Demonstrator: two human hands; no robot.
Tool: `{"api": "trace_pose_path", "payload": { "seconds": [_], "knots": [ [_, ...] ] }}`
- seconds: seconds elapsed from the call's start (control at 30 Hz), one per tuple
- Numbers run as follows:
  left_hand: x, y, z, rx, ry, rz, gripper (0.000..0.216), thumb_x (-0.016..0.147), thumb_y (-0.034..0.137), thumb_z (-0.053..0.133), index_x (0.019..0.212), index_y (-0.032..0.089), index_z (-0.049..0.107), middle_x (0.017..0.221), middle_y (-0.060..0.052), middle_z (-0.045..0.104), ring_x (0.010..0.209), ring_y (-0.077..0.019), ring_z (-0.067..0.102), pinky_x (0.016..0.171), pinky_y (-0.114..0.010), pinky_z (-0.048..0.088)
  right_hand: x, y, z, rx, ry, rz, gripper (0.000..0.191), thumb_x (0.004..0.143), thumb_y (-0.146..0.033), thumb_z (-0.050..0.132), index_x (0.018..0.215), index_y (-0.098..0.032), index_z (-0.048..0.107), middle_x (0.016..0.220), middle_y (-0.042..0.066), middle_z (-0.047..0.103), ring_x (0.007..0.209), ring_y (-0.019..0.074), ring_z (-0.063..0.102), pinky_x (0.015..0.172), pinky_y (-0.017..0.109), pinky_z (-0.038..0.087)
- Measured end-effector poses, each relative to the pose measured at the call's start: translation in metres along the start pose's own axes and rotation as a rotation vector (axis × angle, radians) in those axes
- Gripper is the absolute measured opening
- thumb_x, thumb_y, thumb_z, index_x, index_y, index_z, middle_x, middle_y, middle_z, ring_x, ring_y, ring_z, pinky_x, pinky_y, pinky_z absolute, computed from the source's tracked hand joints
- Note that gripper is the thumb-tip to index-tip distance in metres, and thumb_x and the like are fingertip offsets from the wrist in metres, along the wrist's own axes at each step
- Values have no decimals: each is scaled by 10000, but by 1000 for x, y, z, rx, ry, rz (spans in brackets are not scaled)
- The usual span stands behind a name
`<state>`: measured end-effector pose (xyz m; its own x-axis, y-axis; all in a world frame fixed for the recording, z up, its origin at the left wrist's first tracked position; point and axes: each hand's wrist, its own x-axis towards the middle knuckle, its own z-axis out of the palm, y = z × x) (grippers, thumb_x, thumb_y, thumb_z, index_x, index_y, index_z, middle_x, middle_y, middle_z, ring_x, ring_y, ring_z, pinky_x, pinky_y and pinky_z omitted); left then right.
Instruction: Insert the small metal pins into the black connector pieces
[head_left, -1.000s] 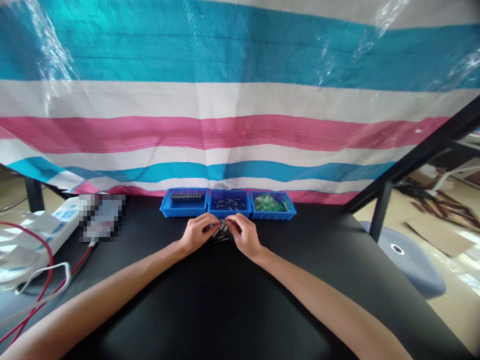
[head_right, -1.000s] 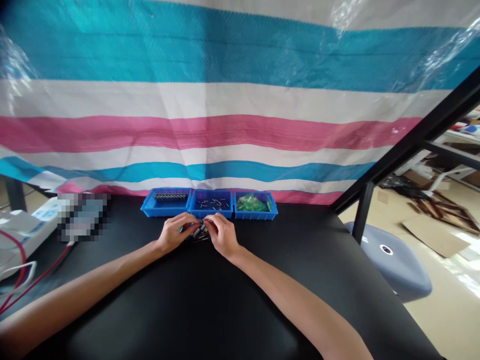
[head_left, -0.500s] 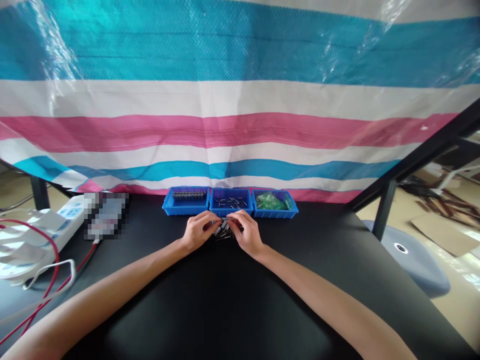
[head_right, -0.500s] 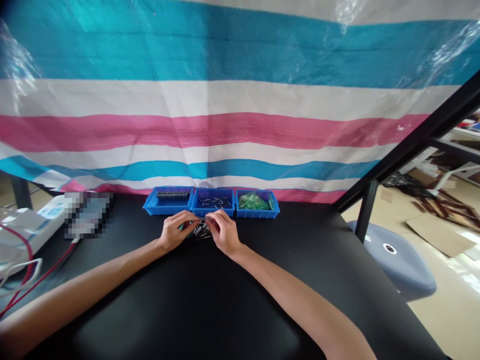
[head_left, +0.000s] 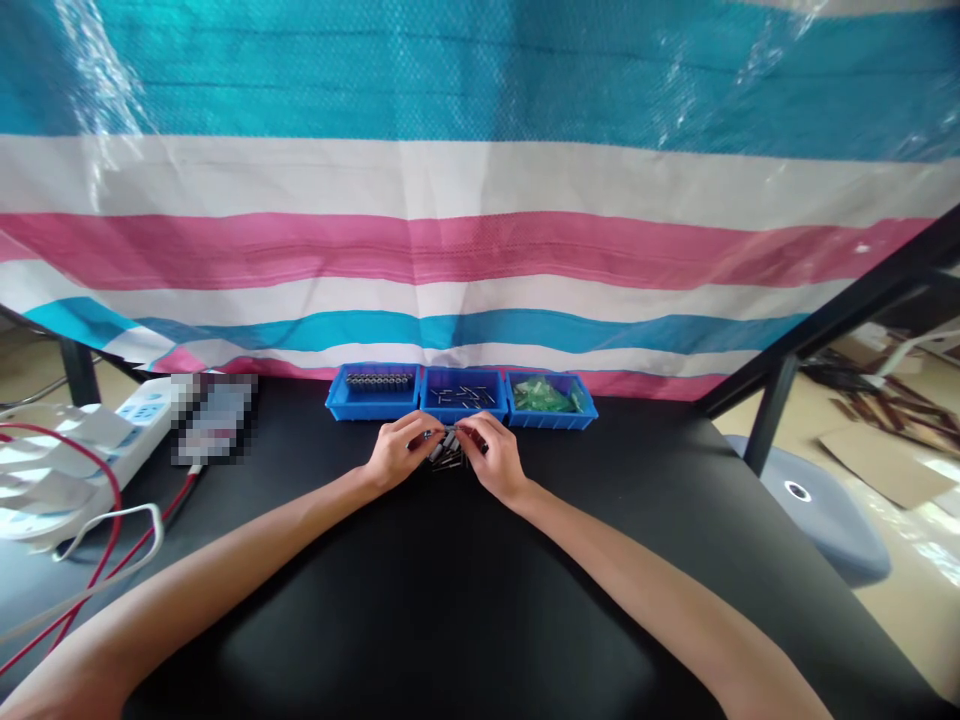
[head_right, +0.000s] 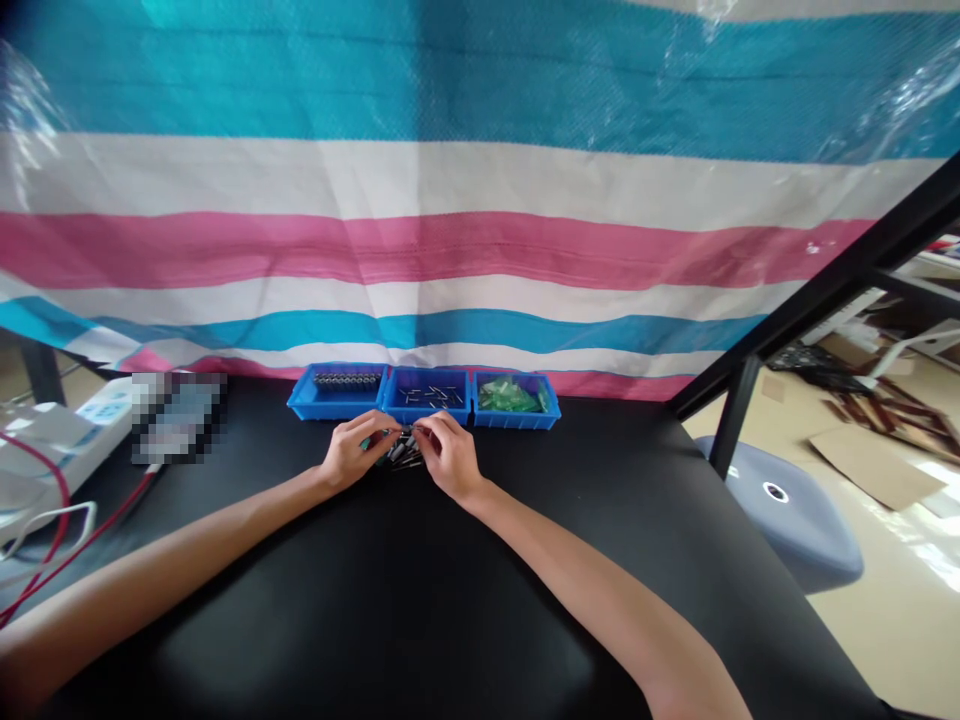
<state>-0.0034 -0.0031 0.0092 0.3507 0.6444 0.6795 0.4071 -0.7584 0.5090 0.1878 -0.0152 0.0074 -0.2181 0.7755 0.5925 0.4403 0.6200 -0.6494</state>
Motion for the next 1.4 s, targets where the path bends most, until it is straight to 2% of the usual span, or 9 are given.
{"api": "trace_pose_path", "payload": {
  "seconds": [0.2, 0.37, 0.5, 0.7, 0.87, 0.97, 1.13, 1.3, 1.4],
  "knots": [
    [0, -2, 0, -1, 7, 6, 122, 884, 241, 576, 932, 165, 658, 866, -57, 668, 595, -78, 544, 556, -190, 463, -1, -1, 0, 19, 6, 18, 150, 926, -291, 518, 1010, -203, 606, 871, 57, 631, 719, 160, 610, 680, 283, 521],
    [0, -1, 0, -7, 34, 43, 102, 870, 203, 593, 930, 167, 667, 863, -56, 675, 667, -96, 593, 566, -186, 474, -2, -1, 1, 31, 9, 48, 116, 909, -302, 544, 914, -198, 594, 788, 34, 639, 640, 146, 603, 613, 262, 504],
    [-1, -1, -1, -2, 45, 56, 117, 865, 184, 596, 953, 172, 672, 882, -63, 680, 705, -108, 609, 591, -195, 482, -2, 1, 2, 7, -34, 38, 134, 910, -315, 543, 898, -195, 600, 785, 37, 653, 664, 153, 614, 620, 259, 505],
    [-4, -1, -3, 15, 35, 43, 118, 859, 184, 594, 951, 172, 667, 909, -58, 669, 596, -72, 550, 564, -188, 458, -2, 1, 2, 5, -69, 32, 167, 916, -341, 537, 915, -192, 614, 797, 37, 649, 681, 150, 619, 639, 254, 515],
    [-4, 2, -4, 19, 52, -27, 100, 863, 174, 552, 920, 146, 628, 868, -49, 659, 568, -66, 531, 570, -189, 445, -2, 3, 3, 18, -83, -3, 177, 934, -318, 503, 913, -186, 619, 893, 59, 636, 747, 147, 615, 672, 251, 517],
    [-6, 3, -4, 15, 38, -89, 115, 870, 166, 516, 927, 150, 614, 824, -34, 674, 546, -63, 526, 590, -188, 449, -3, 4, 4, 31, -63, 2, 164, 933, -302, 506, 909, -183, 616, 895, 60, 623, 737, 143, 605, 664, 246, 511],
    [-9, 2, -5, -45, 20, -151, 100, 884, 166, 493, 950, 159, 568, 794, -11, 692, 471, -44, 479, 529, -167, 414, -3, 3, 3, 33, -52, 3, 150, 933, -291, 501, 902, -189, 606, 873, 57, 610, 690, 139, 588, 638, 244, 500],
    [-9, 1, -5, -23, 34, -140, 117, 913, 189, 471, 977, 161, 564, 719, 10, 648, 525, -59, 533, 557, -164, 427, -1, -1, 0, 23, -57, -11, 132, 931, -257, 499, 897, -186, 604, 859, 51, 603, 710, 141, 592, 667, 245, 494],
    [-7, -1, -4, 38, 40, -95, 162, 918, 194, 482, 1042, 163, 583, 787, -12, 659, 611, -77, 582, 621, -176, 459, -1, -1, 0, 24, -52, -11, 128, 931, -253, 496, 908, -182, 600, 870, 55, 602, 706, 140, 588, 658, 246, 491]
  ]
}}
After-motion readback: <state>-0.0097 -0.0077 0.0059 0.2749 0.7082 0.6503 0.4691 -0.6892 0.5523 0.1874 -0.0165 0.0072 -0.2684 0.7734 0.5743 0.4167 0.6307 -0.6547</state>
